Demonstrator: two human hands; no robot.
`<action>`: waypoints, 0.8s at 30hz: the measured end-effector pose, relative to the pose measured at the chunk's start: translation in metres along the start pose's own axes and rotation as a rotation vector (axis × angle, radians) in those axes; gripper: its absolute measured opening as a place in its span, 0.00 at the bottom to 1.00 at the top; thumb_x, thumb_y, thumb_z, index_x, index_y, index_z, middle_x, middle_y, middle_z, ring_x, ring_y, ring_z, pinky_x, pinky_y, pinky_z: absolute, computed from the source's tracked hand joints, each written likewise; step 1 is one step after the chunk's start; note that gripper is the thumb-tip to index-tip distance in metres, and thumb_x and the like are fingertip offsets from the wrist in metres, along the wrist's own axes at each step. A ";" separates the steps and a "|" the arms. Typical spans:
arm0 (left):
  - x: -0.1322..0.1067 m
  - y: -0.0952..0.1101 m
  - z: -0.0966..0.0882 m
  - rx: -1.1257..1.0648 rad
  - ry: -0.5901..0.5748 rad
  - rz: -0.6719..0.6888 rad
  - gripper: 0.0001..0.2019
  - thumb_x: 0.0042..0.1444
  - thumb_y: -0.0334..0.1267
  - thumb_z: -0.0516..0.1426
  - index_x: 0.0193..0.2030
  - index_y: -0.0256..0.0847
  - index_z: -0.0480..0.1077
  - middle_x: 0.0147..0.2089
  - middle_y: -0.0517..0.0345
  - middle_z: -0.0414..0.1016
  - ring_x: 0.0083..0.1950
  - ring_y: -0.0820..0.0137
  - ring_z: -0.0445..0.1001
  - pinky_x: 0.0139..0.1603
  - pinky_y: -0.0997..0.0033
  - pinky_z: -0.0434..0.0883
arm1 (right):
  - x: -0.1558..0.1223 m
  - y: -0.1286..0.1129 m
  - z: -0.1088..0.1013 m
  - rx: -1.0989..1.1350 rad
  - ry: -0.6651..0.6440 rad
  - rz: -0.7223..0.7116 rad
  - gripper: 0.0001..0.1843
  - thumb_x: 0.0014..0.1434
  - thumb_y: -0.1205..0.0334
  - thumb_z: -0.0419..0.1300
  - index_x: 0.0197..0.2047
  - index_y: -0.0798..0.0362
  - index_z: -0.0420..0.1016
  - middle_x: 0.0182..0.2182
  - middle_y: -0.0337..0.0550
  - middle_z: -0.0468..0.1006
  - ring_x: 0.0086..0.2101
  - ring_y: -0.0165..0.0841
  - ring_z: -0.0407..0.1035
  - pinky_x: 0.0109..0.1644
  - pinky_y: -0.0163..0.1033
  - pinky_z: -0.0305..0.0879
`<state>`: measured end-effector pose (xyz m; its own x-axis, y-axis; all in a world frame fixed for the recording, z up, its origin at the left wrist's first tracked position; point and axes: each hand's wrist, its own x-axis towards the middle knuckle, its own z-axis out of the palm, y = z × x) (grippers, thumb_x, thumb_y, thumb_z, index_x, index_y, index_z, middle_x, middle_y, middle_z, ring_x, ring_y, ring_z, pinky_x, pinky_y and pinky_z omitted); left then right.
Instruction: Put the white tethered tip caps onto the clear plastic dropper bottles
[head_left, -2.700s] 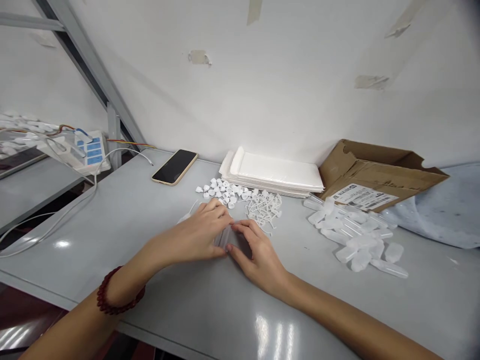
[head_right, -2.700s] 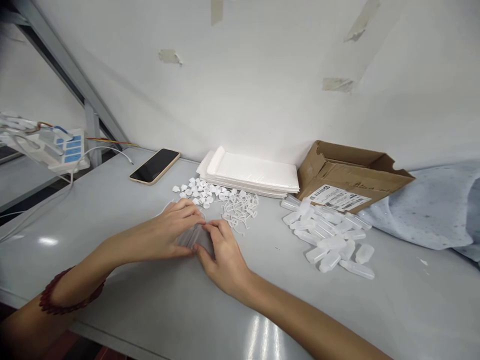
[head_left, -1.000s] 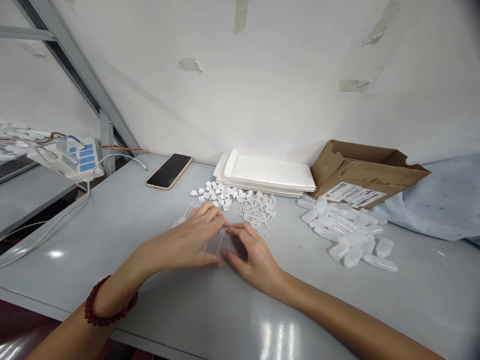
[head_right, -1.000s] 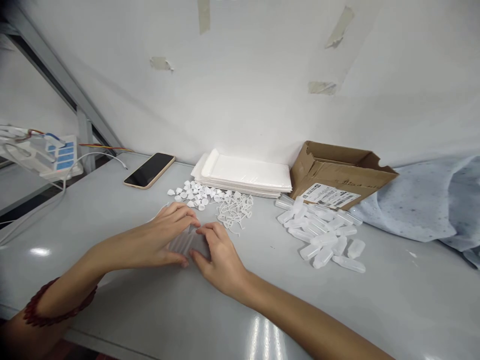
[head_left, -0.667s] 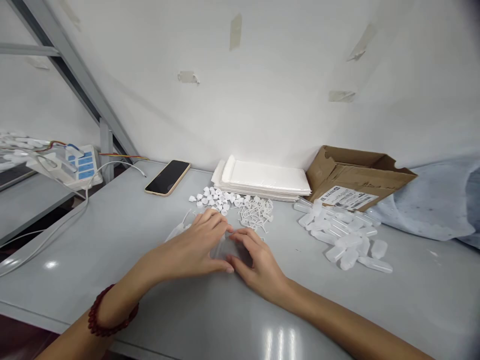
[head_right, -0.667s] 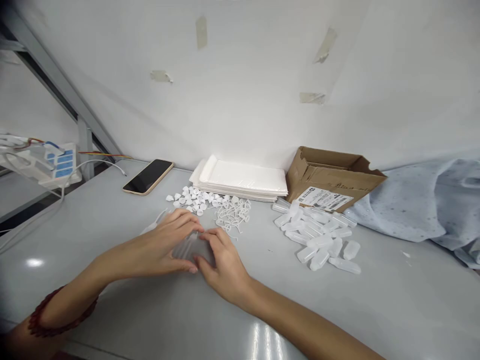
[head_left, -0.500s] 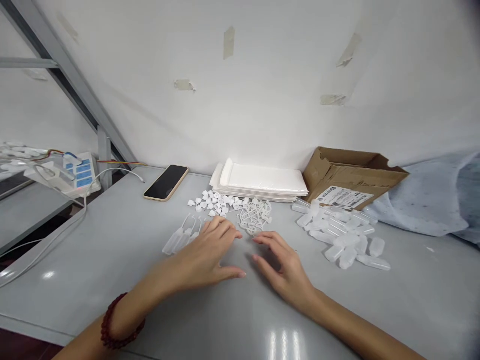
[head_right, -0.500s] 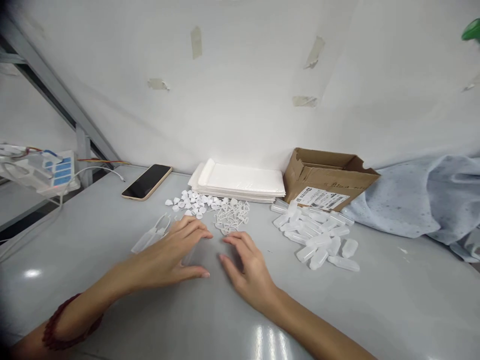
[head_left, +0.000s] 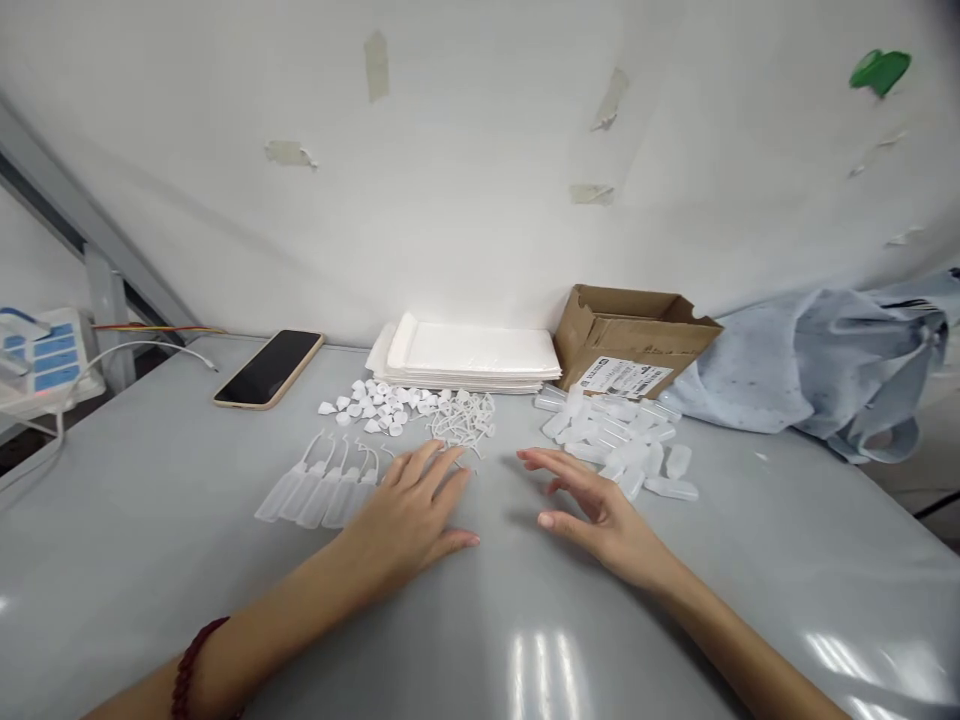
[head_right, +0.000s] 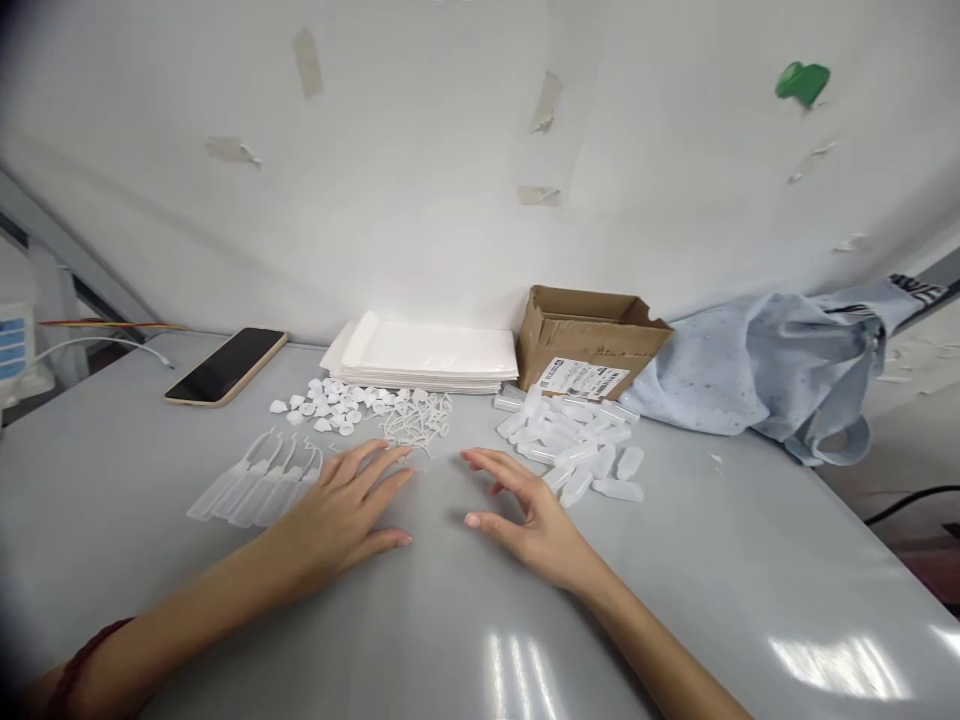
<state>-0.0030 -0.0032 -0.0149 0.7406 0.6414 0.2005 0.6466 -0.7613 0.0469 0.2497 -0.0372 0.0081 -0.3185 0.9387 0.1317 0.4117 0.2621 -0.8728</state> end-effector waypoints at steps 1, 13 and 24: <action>0.001 0.000 0.002 0.005 0.017 -0.010 0.29 0.61 0.57 0.47 0.56 0.35 0.66 0.62 0.38 0.63 0.63 0.44 0.58 0.55 0.45 0.63 | 0.000 -0.001 0.000 0.066 -0.031 0.004 0.27 0.58 0.53 0.61 0.60 0.40 0.66 0.58 0.46 0.68 0.56 0.42 0.65 0.53 0.50 0.68; 0.000 -0.002 0.007 0.021 0.038 -0.024 0.31 0.63 0.58 0.42 0.56 0.32 0.66 0.57 0.37 0.68 0.61 0.45 0.60 0.53 0.46 0.63 | -0.006 -0.006 -0.005 -0.044 -0.223 -0.120 0.73 0.33 0.47 0.74 0.70 0.39 0.28 0.70 0.49 0.34 0.67 0.47 0.35 0.64 0.61 0.46; 0.001 -0.001 0.002 -0.052 0.052 -0.061 0.26 0.63 0.55 0.46 0.55 0.37 0.67 0.55 0.43 0.69 0.58 0.49 0.61 0.52 0.50 0.64 | -0.007 0.006 -0.026 -0.547 -0.094 -0.147 0.63 0.40 0.42 0.70 0.70 0.41 0.36 0.70 0.51 0.39 0.67 0.53 0.30 0.64 0.68 0.38</action>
<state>-0.0024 -0.0011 -0.0171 0.6884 0.6822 0.2463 0.6793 -0.7255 0.1107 0.2762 -0.0365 0.0143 -0.4698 0.8664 0.1694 0.7311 0.4894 -0.4753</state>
